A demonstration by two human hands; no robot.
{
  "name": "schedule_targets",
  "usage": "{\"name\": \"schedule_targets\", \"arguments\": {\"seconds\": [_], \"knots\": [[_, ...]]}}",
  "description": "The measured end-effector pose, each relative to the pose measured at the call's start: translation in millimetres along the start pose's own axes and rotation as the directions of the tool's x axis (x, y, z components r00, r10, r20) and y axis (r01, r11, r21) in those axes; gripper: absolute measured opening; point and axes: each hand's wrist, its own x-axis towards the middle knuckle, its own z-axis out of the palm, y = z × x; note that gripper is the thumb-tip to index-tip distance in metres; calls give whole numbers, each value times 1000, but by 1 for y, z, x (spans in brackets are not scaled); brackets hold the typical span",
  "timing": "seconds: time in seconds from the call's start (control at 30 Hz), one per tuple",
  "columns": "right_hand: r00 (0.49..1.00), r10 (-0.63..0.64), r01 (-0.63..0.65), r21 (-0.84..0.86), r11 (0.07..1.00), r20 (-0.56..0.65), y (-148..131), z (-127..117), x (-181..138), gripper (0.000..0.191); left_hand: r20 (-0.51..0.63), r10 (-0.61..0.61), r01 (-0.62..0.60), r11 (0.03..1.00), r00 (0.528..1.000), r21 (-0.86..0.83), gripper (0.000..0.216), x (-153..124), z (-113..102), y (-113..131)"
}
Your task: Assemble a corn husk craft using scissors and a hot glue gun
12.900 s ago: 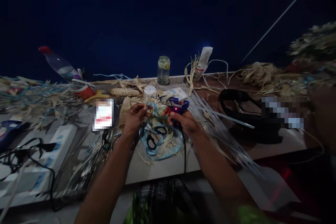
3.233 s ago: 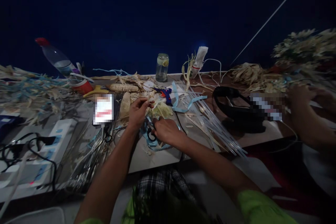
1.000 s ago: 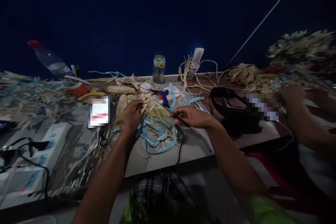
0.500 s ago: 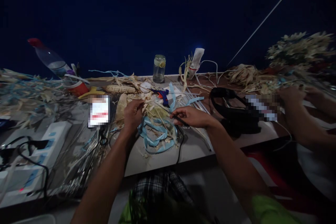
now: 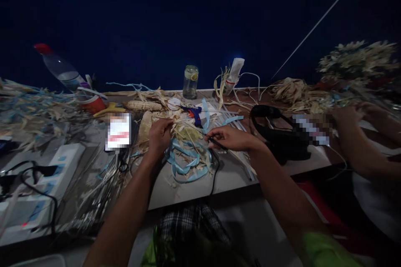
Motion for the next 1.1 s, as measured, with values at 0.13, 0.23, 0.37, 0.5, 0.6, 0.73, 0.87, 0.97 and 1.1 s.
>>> {"name": "schedule_targets", "arguments": {"seconds": [0.13, 0.23, 0.37, 0.5, 0.6, 0.73, 0.87, 0.97, 1.1], "knots": [[1000, -5, 5, 6, 1000, 14, 2, 1, 2, 42, -2, 39, -39, 999, 999, -19, 18, 0, 0, -1], [1000, 3, -3, 13, 1000, -12, 0, 3, 2, 42, -10, 49, -49, 999, 999, -16, 18, 0, 0, -2], [999, 27, -26, 71, 997, -20, -2, 3, 2, 43, 0, 40, -40, 999, 999, -11, 17, 0, 0, -1], [998, 50, -47, 105, 993, -27, -4, 2, 0, 40, -1, 26, -26, 1000, 1000, -11, 17, 0, 1, -2], [998, 55, -53, 105, 993, -18, -6, 1, -1, 39, -6, 45, -45, 999, 999, -18, 17, 0, 1, -3], [999, 52, -52, 92, 994, 1, -6, 0, -1, 40, -6, 49, -49, 999, 999, -9, 17, 0, 0, -2], [998, 55, -53, 98, 994, -15, -9, 0, -1, 38, 2, 44, -44, 999, 999, 11, 17, 0, -1, -1], [998, 68, -67, 91, 994, -16, -11, 1, -1, 35, 4, 28, -28, 999, 1000, 16, 17, 1, -2, 0], [997, 67, -64, 104, 993, -28, -9, 1, 0, 32, 11, 29, -30, 999, 1000, 17, 16, 1, -2, 2]]}}
